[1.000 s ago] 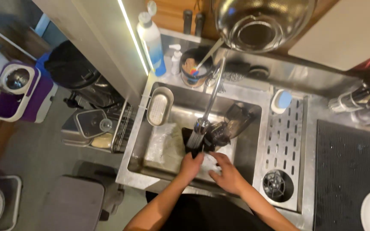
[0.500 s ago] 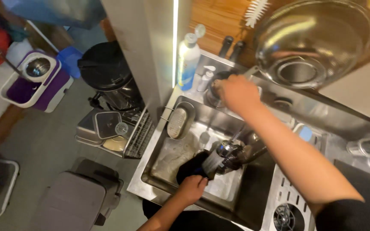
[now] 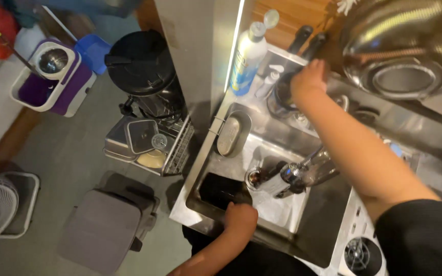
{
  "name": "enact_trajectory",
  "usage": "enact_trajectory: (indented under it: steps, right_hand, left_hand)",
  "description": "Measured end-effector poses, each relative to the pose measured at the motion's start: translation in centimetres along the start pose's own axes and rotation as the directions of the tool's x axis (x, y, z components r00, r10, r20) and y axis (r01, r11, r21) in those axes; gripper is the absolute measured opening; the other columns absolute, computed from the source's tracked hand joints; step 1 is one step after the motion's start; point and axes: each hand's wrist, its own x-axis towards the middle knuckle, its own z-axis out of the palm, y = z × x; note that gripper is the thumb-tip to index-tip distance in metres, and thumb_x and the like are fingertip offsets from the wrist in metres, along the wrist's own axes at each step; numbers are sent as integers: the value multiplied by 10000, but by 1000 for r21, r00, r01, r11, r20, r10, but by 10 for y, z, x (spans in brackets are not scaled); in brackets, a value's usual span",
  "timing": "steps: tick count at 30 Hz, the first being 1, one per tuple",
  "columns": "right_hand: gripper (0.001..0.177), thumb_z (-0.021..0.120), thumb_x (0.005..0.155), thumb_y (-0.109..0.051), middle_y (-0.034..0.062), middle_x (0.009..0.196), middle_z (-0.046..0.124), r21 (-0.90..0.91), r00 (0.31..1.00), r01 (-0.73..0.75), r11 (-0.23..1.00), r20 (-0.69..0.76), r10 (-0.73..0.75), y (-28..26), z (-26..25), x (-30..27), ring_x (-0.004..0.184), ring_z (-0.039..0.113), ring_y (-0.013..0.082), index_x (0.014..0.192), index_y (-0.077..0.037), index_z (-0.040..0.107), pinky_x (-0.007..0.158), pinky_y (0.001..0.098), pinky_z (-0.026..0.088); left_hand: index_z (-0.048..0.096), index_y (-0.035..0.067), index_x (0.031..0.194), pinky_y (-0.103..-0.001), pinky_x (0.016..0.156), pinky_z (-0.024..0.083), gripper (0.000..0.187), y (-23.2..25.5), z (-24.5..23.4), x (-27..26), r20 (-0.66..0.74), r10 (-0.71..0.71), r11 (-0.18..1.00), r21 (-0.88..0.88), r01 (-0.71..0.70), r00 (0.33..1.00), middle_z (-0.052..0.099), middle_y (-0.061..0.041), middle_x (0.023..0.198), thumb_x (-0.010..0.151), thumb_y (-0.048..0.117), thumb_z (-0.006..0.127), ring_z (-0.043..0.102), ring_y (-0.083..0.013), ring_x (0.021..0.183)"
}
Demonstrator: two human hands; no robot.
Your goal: Cleaning a kitchen knife and juicer parts in a sink using a brush.
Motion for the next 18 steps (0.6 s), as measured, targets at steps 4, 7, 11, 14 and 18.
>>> enact_trajectory:
  steps: [4,7,11,14,18]
  right_hand:
    - [355,713,874,-248,90,1223,734,69,994,20,997,110,-28,28,-100,-101,1147,661,309,1199,-114,766,889,470,496]
    - [337,717,814,-135,131,1002,782,224,995,45,974,-102,-22,59,-105,-165,889,752,302,1138,-42,724,668,401,565]
    - [226,619,915,-130,197,948,729,515,957,207,832,-284,-62,92,-90,-272,865,710,407,1118,-53,683,709,512,554]
    - [231,596,940,-225,183,909,721,712,980,187,676,-182,-79,76,-52,-328,832,697,413,1129,-131,690,722,531,545]
    - [280,568,937,-341,100,912,768,860,984,57,508,40,-177,14,36,-358,819,731,352,1126,-258,757,760,486,577]
  left_hand:
    - [778,168,835,-449,725,510,160,14,-17,1,142,-60,998,38,55,988,762,-85,824,899,112,642,746,-279,790]
    - [782,176,843,-450,749,499,193,14,-32,-1,155,-98,994,64,89,983,769,-77,869,931,131,617,753,-271,822]
    - [773,146,848,-477,745,483,210,0,-97,-23,-63,-81,995,49,84,995,748,-88,863,942,206,594,720,-295,823]
    - [745,103,853,-518,743,461,272,-21,-111,-40,-275,-134,981,-170,89,952,739,-107,849,978,300,606,704,-331,808]
    - [687,46,826,-470,724,509,456,-27,-148,-73,-373,-281,755,-655,-36,884,697,-122,783,706,459,838,687,-329,728]
